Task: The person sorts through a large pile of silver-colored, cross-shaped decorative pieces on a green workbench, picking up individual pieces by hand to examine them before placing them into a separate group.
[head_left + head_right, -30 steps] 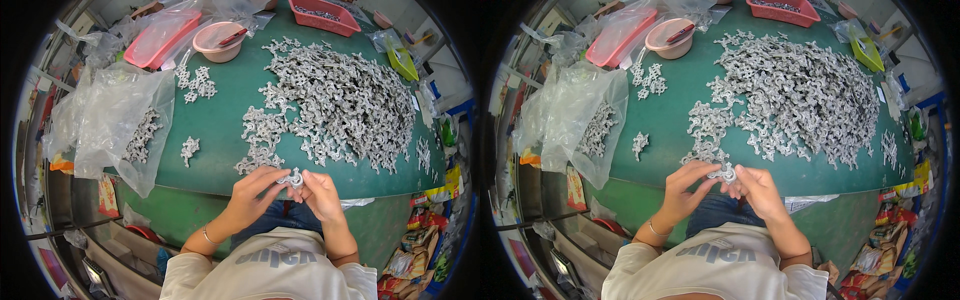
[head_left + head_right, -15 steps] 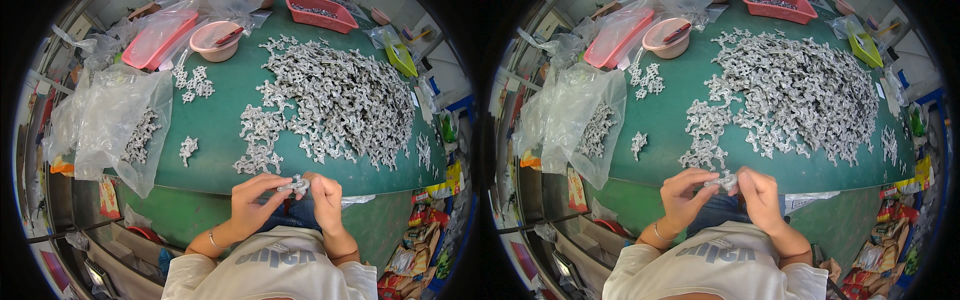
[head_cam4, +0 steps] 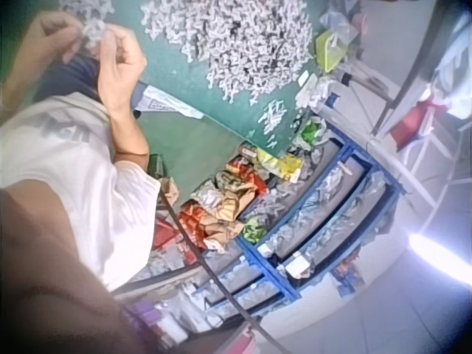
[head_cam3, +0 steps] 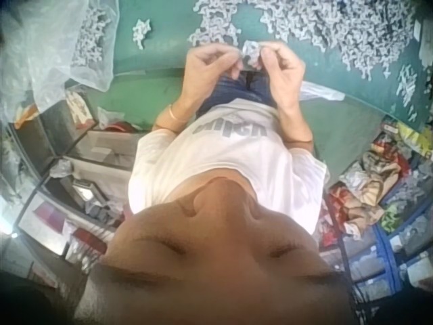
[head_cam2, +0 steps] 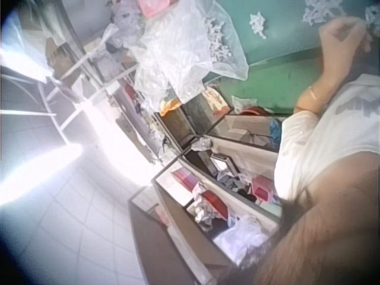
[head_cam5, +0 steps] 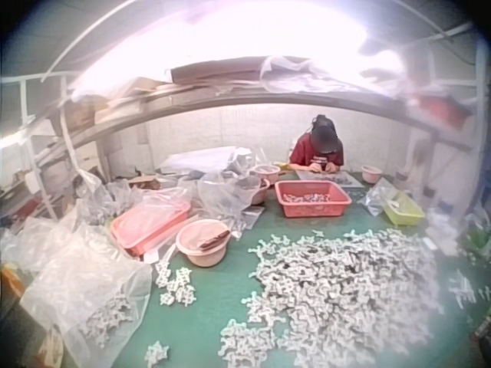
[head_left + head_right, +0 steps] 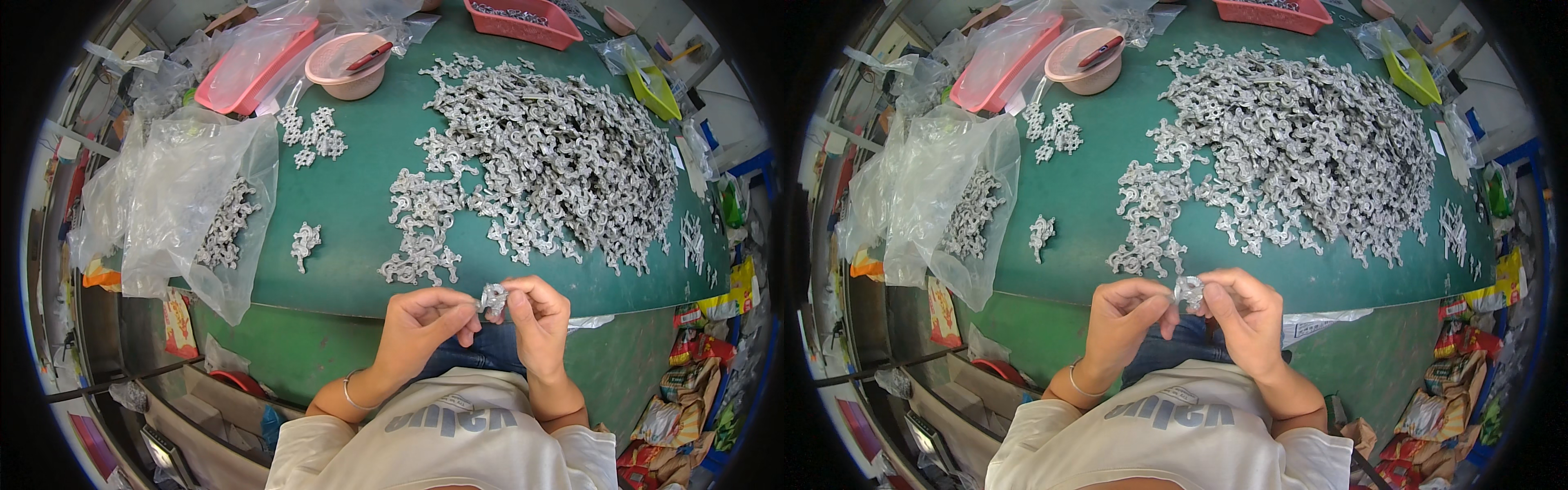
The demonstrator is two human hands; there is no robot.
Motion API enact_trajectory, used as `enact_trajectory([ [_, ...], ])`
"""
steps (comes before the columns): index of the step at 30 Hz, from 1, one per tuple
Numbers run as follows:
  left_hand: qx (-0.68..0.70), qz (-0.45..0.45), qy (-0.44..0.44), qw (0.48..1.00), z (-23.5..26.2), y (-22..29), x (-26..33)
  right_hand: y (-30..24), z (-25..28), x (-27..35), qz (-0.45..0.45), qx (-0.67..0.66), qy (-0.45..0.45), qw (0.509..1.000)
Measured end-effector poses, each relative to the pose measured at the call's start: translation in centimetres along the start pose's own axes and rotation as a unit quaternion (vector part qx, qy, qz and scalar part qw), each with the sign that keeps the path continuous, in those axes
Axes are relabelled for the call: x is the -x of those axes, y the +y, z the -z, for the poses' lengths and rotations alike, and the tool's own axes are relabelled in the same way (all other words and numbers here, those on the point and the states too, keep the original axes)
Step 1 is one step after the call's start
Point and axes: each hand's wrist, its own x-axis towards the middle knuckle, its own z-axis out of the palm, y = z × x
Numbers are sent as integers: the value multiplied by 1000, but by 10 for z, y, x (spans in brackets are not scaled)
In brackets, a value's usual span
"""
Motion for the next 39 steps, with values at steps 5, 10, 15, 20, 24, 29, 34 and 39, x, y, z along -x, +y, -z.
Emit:
enact_trajectory([
  [5,-6,-40,5,999,-9,4,6,0,2,-10,154,112,-41,981],
  [10,-383,-364,-9,849,-14,10,9,0,7,-5,97,17,-63,993],
  [15,-368,-371,-11,852,-17,10,9,0,8,-3,59,-52,-78,994],
  [20,-355,-374,-14,856,-17,9,8,0,8,-2,45,-80,-82,992],
  [24,-336,-377,-11,863,-15,6,8,0,8,-1,47,-79,-84,992],
  [29,-324,-376,-12,868,-14,5,9,1,9,0,33,-103,-91,990],
  [34,-306,-359,-19,882,-15,6,10,1,8,1,9,-136,-92,986],
  [39,-299,-360,-29,883,-13,4,10,2,6,1,-18,-179,-95,979],
])
